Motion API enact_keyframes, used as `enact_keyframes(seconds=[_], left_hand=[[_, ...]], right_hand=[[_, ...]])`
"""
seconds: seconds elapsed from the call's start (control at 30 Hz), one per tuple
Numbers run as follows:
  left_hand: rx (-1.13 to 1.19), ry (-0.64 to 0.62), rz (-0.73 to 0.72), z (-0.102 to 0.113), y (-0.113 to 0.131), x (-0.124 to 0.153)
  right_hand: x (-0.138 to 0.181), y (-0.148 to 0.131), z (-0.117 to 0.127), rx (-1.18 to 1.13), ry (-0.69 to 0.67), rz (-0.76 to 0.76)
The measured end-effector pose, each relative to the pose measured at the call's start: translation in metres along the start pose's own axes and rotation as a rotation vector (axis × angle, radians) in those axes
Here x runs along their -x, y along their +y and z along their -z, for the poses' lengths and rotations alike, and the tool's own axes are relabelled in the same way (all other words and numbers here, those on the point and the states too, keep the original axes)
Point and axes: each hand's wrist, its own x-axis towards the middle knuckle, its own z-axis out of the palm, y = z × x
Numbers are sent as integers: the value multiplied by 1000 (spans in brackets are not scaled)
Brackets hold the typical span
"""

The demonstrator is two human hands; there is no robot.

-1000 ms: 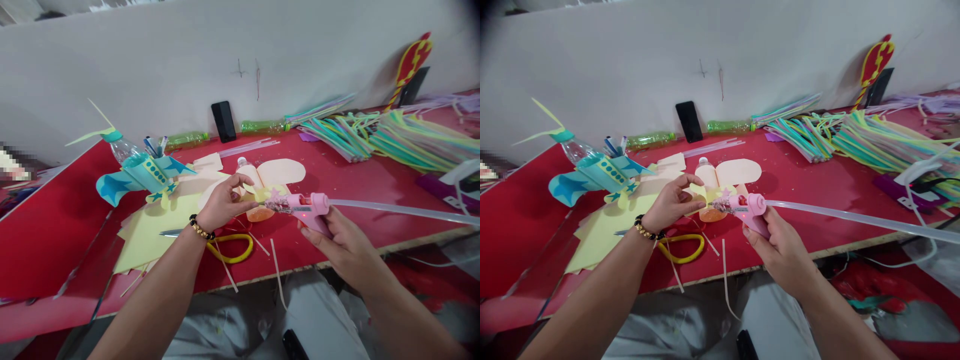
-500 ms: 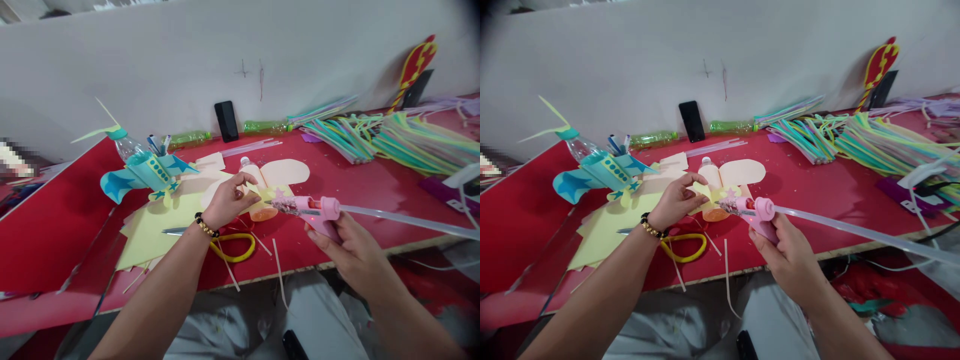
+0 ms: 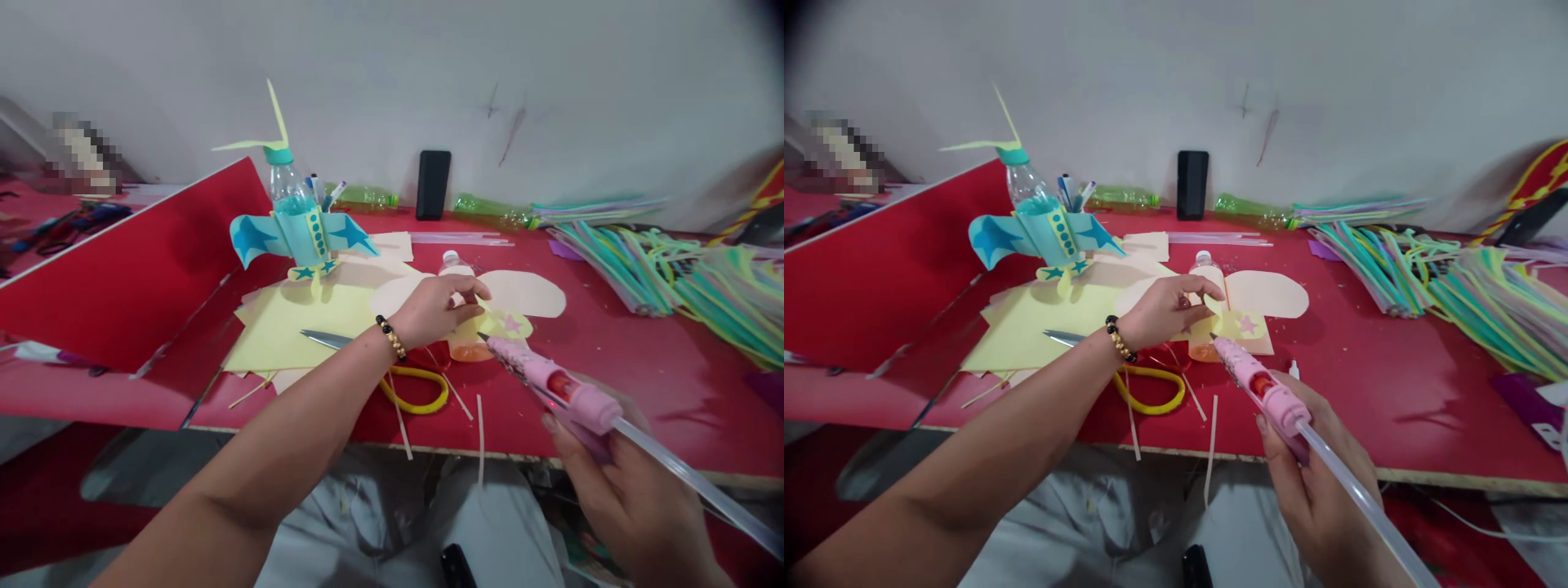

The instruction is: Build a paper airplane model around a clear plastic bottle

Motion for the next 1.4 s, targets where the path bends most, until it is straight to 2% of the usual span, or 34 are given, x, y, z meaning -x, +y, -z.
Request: enact_keyframes(seconds=[0.13, 0.43, 0.9, 1.27, 1.4], left_hand=[[-15, 11, -49, 0, -3, -2], [-76, 12, -56, -1, -4, -2], [-74, 8, -50, 0, -3, -2], [-71, 35, -112, -2, -9, -4], [-76, 34, -117, -3, -11, -4]], right_hand=[[0, 4, -2, 55, -21, 74], [-9, -4, 2, 179, 64, 252], [-8, -1, 3, 175, 56, 249], [-8, -4, 6, 177, 42, 213], [-9, -5, 5, 192, 53, 247]])
